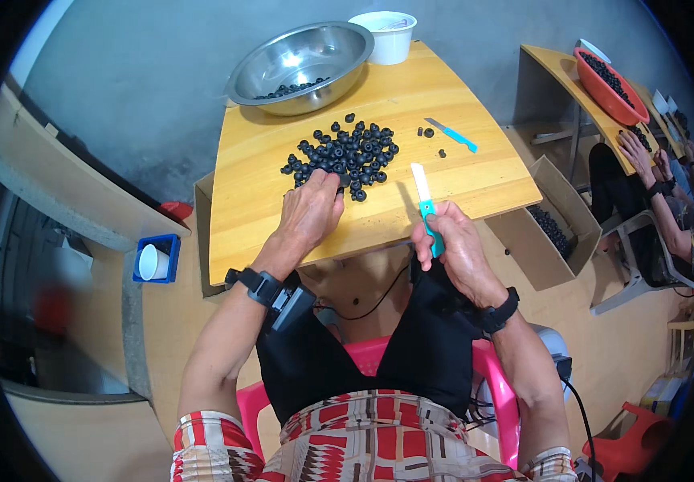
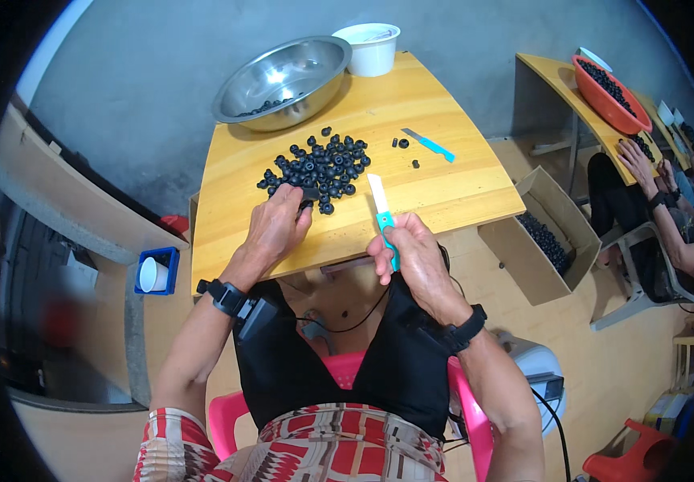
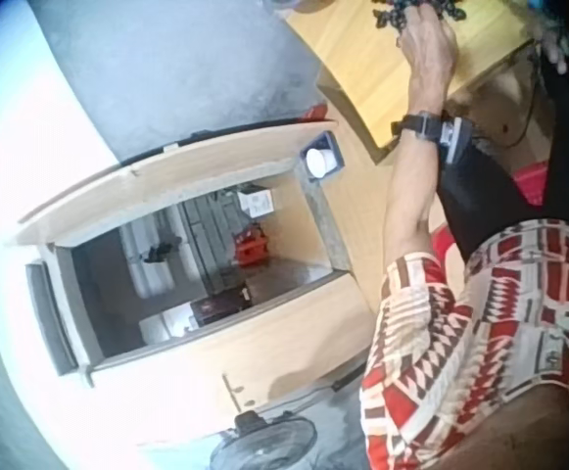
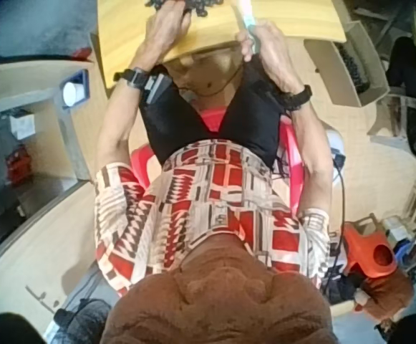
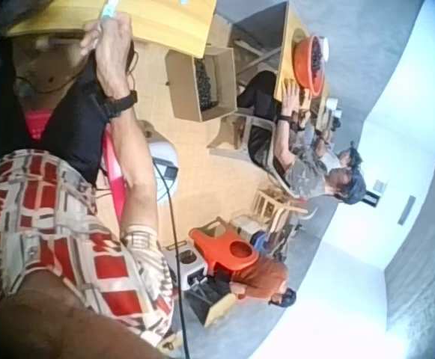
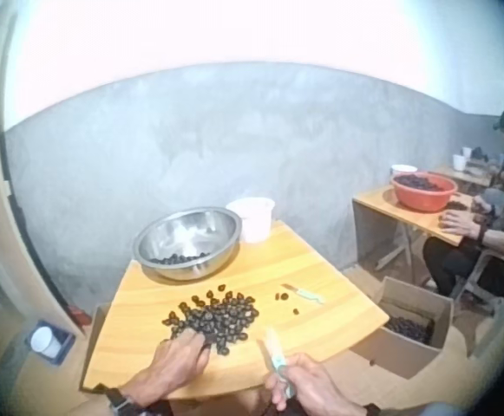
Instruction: Using a small knife to trim excess material from black rubber or plastic components.
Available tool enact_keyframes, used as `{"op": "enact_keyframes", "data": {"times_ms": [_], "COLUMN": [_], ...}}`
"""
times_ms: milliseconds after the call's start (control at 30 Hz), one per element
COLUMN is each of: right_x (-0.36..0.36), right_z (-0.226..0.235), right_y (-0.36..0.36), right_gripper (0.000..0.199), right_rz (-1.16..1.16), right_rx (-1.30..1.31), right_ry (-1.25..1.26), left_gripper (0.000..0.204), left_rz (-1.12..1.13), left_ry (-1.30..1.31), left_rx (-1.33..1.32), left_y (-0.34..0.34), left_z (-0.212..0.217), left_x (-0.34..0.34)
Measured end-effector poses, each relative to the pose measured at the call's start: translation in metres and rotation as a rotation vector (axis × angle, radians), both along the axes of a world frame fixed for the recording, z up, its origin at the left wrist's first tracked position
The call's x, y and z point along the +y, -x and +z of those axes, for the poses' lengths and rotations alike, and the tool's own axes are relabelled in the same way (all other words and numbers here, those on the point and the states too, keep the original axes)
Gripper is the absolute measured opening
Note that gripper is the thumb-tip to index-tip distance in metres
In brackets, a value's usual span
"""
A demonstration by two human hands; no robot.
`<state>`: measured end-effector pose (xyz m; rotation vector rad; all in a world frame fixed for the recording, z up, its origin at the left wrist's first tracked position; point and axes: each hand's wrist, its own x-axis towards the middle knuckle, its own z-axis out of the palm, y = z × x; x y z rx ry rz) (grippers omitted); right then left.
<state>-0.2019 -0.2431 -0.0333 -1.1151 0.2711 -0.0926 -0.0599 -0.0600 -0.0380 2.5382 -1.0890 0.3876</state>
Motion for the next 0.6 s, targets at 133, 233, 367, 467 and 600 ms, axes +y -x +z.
{"op": "enact_keyframes", "data": {"times_ms": [133, 233, 367, 467, 600], "right_x": [0.003, 0.01, 0.017, 0.024, 0.033], "right_z": [0.003, 0.009, 0.012, 0.009, 0.006], "right_y": [0.001, 0.004, 0.006, 0.007, 0.01], "right_gripper": [0.018, 0.024, 0.023, 0.021, 0.021], "right_rz": [0.045, 0.022, 0.011, 0.026, 0.024], "right_rx": [-0.031, 0.001, -0.02, -0.005, 0.031], "right_ry": [0.077, 0.141, 0.131, 0.128, 0.165], "left_gripper": [0.017, 0.019, 0.029, 0.033, 0.034], "left_rz": [-0.031, -0.031, 0.009, 0.051, 0.044], "left_ry": [0.002, 0.006, 0.019, 0.003, -0.059], "left_rx": [-0.099, -0.102, 0.035, 0.131, 0.3], "left_y": [-0.007, -0.009, -0.003, -0.003, -0.005], "left_z": [-0.004, -0.006, 0.001, -0.001, 0.011], "left_x": [0.001, 0.003, 0.002, 0.004, 0.013]}}
